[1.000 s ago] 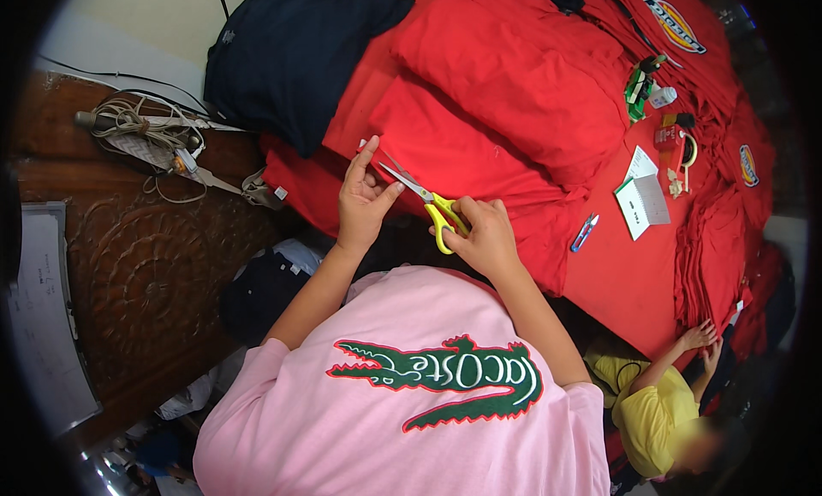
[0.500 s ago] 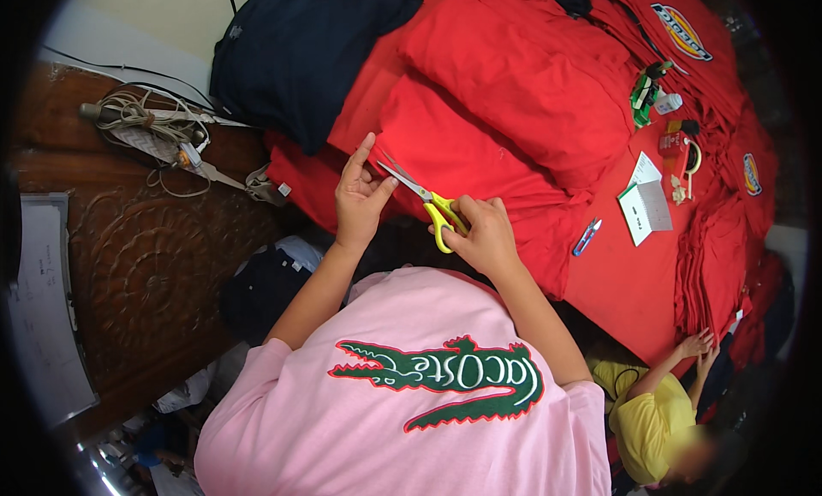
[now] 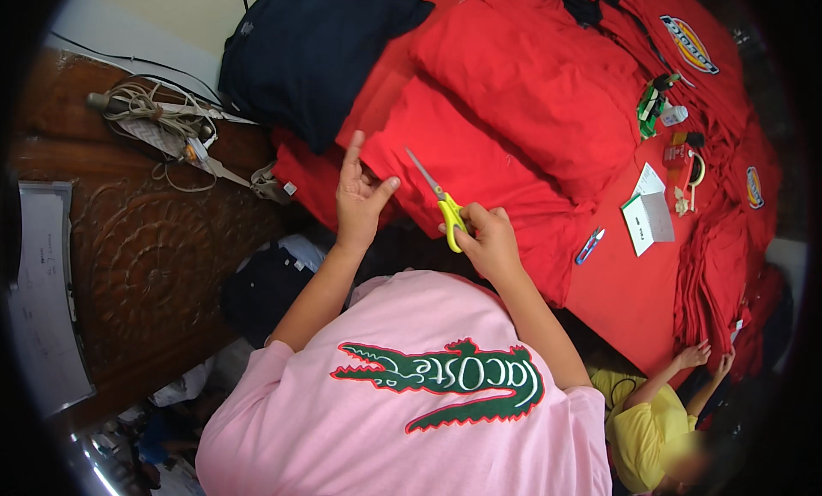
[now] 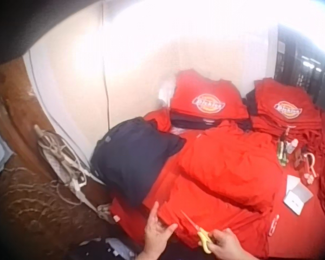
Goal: The person trims threads from red t-shirts using scissors and records information on a notepad. The person then stacks the garments on a table and handles garment labels and tape.
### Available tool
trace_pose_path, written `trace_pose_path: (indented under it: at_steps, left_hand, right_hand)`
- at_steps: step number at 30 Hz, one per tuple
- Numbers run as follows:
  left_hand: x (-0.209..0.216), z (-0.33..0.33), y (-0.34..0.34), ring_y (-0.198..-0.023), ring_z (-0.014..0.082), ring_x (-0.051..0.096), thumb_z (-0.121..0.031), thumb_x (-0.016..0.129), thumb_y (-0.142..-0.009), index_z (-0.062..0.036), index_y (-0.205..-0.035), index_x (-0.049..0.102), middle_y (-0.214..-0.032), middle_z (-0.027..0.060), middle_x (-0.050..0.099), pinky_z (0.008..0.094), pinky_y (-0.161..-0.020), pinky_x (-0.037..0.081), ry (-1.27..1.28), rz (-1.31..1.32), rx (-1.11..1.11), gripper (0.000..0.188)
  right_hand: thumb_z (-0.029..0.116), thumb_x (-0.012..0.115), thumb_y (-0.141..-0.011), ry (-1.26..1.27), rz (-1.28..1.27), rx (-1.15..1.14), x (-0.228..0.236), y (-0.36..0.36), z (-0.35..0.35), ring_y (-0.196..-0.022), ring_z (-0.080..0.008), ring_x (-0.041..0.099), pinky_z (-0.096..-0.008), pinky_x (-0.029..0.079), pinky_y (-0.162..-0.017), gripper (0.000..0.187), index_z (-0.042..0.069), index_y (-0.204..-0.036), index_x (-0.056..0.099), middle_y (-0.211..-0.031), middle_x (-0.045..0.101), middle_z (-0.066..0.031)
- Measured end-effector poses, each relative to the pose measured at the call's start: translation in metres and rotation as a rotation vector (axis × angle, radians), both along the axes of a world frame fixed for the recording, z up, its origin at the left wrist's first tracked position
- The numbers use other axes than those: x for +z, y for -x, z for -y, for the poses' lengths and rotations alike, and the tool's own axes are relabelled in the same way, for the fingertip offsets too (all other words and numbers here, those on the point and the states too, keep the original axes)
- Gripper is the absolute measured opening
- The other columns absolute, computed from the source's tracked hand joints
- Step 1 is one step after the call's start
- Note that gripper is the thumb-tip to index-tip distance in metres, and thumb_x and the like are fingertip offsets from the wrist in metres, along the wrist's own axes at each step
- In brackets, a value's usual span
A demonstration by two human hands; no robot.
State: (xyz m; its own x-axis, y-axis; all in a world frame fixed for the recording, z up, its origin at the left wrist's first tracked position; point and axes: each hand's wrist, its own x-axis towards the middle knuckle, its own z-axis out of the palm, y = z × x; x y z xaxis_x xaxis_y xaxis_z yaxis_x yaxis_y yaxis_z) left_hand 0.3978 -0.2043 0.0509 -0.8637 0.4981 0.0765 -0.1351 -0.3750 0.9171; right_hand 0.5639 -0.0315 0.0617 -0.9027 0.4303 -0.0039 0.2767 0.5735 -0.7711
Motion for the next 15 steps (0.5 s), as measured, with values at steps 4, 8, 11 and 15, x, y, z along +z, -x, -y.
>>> trace_pose_path:
  at_steps: [4, 8, 11, 15]
  left_hand:
    - [0.021, 0.001, -0.004, -0.149, 0.0236, 0.042, 0.018, 0.071, -0.083, -0.0127, -0.171, 0.002, -0.168, 0.0157, 0.028, 0.0386, -0.12, 0.042, -0.038, -0.064, 0.005, 0.116]
    - [0.01, -0.008, 0.0, -0.153, 0.026, 0.037, 0.019, 0.071, -0.082, -0.0126, -0.171, 0.001, -0.171, 0.0164, 0.022, 0.0419, -0.124, 0.036, -0.003, -0.223, -0.051, 0.118]
    - [0.002, -0.002, 0.005, -0.149, 0.0262, 0.043, 0.015, 0.07, -0.084, -0.0041, -0.17, 0.012, -0.167, 0.0166, 0.032, 0.0423, -0.124, 0.035, 0.026, -0.142, -0.058, 0.106]
    - [-0.024, 0.006, 0.022, -0.12, 0.0132, 0.061, 0.002, 0.061, -0.103, -0.0031, -0.159, 0.045, -0.136, 0.0079, 0.064, 0.029, -0.106, 0.048, 0.144, -0.056, 0.115, 0.059]
  right_hand:
    - [0.024, 0.086, -0.088, 0.106, 0.013, -0.153, -0.009, -0.019, -0.023, -0.057, -0.017, 0.052, -0.0347, 0.044, -0.06, 0.027, 0.003, -0.096, 0.07, -0.069, 0.066, -0.0074]
    - [0.029, 0.082, -0.095, 0.282, 0.029, -0.537, -0.021, -0.067, -0.065, -0.064, -0.0117, 0.06, -0.0311, 0.045, -0.059, 0.034, 0.0, -0.105, 0.069, -0.076, 0.07, -0.011]
    - [0.038, 0.073, -0.099, -0.046, 0.177, -0.69, -0.031, -0.114, -0.097, -0.08, -0.0376, 0.071, -0.0466, 0.051, -0.069, 0.039, 0.0, -0.108, 0.067, -0.086, 0.073, -0.0189]
    - [0.046, 0.068, -0.099, -0.278, 0.451, -0.901, -0.031, -0.179, -0.127, -0.09, -0.0427, 0.073, -0.054, 0.055, -0.077, 0.046, 0.002, -0.108, 0.065, -0.091, 0.074, -0.0234]
